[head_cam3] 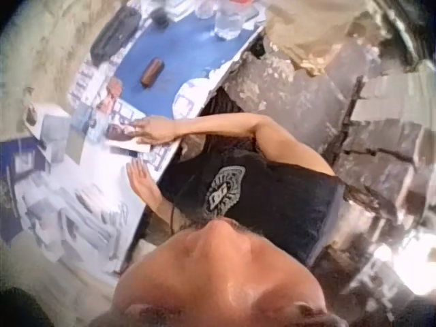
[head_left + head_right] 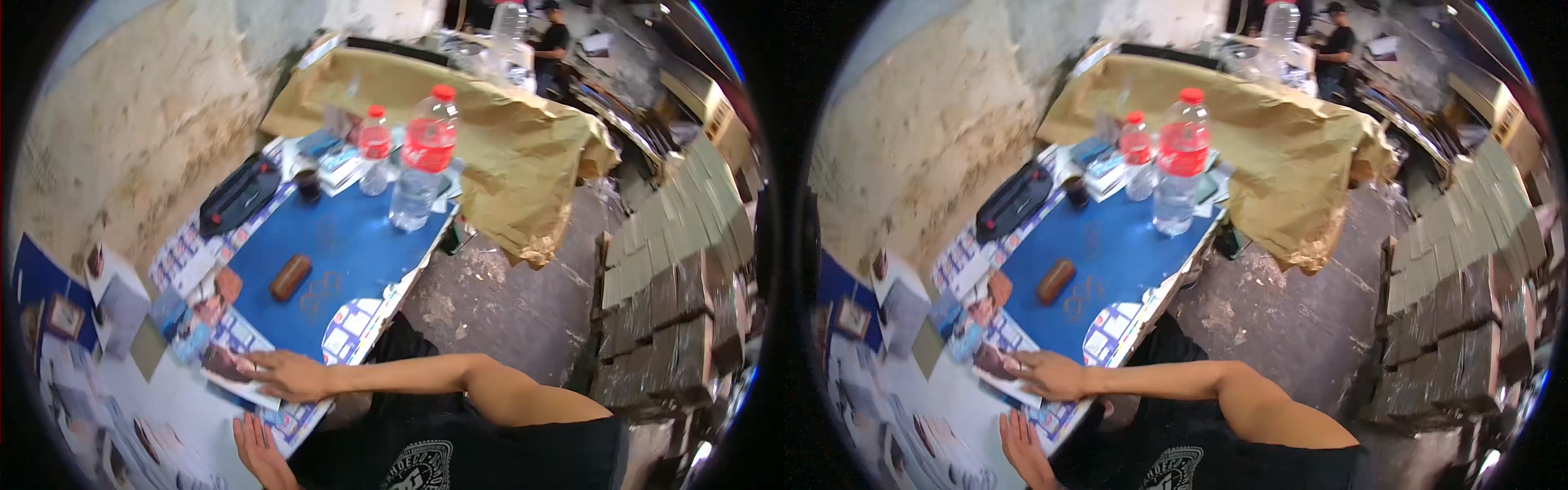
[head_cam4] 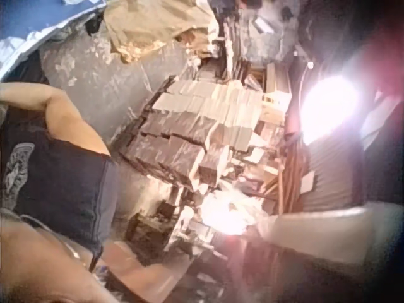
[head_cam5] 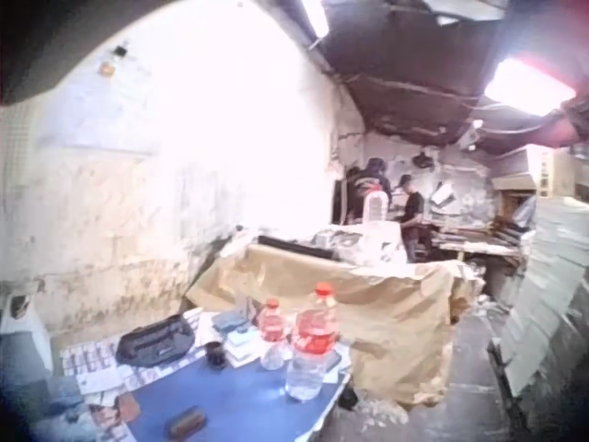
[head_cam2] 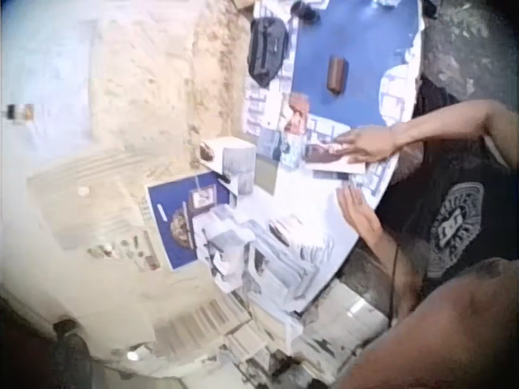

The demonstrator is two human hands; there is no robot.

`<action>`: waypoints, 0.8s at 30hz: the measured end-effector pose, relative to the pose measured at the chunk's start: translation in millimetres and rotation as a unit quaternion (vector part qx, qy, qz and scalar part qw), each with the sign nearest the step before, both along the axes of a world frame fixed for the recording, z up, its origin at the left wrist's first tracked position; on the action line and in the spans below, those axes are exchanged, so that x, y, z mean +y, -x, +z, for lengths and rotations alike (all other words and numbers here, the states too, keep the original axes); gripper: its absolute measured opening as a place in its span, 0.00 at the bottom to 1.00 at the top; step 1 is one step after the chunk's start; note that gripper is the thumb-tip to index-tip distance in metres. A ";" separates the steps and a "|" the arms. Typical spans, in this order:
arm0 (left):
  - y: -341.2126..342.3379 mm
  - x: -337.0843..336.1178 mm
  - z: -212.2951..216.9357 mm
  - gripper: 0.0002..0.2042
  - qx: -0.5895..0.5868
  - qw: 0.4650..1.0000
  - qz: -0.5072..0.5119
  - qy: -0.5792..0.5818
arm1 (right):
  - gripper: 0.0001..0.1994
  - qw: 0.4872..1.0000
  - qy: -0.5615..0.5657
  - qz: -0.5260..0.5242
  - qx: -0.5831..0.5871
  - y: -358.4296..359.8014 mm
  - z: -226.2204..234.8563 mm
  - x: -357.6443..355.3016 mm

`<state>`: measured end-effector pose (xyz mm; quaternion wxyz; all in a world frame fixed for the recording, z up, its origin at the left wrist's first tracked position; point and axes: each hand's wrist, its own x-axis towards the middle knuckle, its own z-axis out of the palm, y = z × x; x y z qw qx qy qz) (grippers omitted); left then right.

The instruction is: Folding printed cards and securing them in bundles with rubber bands.

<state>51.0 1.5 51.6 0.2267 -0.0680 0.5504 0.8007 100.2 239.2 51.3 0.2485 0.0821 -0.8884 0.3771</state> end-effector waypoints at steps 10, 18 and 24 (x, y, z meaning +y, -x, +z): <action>-20.1 56.3 39.3 0.29 0.035 0.997 -0.066 0.009 | 0.25 0.978 -0.184 -0.061 -0.083 -10.3 -1.6 27.3; -19.7 50.0 39.3 0.28 0.025 0.998 -0.054 0.023 | 0.23 0.972 -0.206 -0.064 -0.097 -6.0 -0.8 5.4; -19.2 52.3 42.2 0.28 0.019 0.998 -0.059 0.018 | 0.23 0.972 -0.209 -0.052 -0.095 -5.5 -2.7 -0.1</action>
